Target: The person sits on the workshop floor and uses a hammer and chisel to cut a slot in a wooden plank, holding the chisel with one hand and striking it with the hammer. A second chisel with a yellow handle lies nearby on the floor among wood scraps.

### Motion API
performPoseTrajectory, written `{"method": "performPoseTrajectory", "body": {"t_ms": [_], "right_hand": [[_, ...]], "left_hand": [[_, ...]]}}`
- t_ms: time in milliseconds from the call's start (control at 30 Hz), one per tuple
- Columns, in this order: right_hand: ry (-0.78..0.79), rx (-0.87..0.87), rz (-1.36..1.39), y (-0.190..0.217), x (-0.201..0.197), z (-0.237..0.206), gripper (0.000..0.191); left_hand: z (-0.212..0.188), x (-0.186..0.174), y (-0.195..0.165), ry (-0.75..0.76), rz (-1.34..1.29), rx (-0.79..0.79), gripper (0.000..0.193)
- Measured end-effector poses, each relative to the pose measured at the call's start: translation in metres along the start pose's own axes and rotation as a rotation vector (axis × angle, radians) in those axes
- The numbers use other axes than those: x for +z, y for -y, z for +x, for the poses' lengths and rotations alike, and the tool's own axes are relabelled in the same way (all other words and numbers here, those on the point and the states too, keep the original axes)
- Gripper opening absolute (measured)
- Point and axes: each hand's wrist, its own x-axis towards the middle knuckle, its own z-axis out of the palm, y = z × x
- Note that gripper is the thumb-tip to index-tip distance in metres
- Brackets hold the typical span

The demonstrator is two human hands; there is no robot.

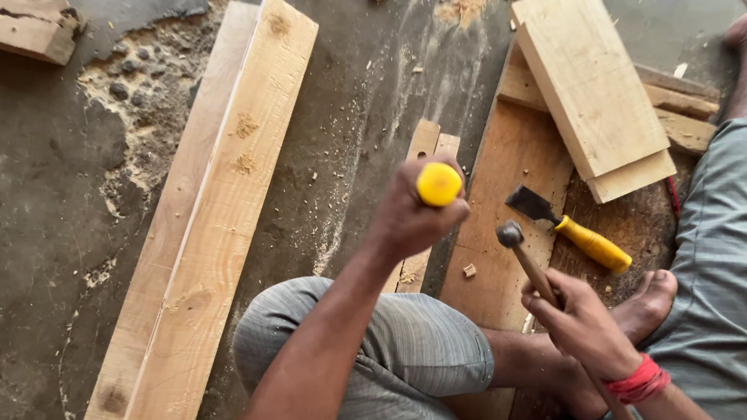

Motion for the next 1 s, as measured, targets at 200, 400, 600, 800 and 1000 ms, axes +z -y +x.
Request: {"method": "performPoseTrajectory", "body": {"t_ms": [200, 400, 600, 800, 1000], "right_hand": [[-0.113, -0.420, -0.173, 0.103, -0.030, -0.005, 0.005], [-0.520, -0.902, -0.270, 0.143, -0.026, 0.012, 0.004], [-0.179, -0.670, -0.953, 0.169, -0.027, 0.049, 0.006], [-0.486, -1.084, 0.192, 0.235, -0.056, -0.009, 0.009], [-0.290, -0.552, -0.891, 0.140, -0.007, 0.030, 0.017]], "left_hand": [[-0.002, 0.005, 0.023, -0.096, 0.009, 0.048, 0.008], [-0.003, 0.003, 0.038, -0.080, -0.162, -0.094, 0.008], [-0.002, 0.000, 0.039, -0.026, -0.100, -0.111, 0.008], [0.000, 0.001, 0.036, 0.021, -0.073, -0.086, 0.010], [-0.006, 0.007, 0.032, 0.055, 0.097, -0.075, 0.010]]}}
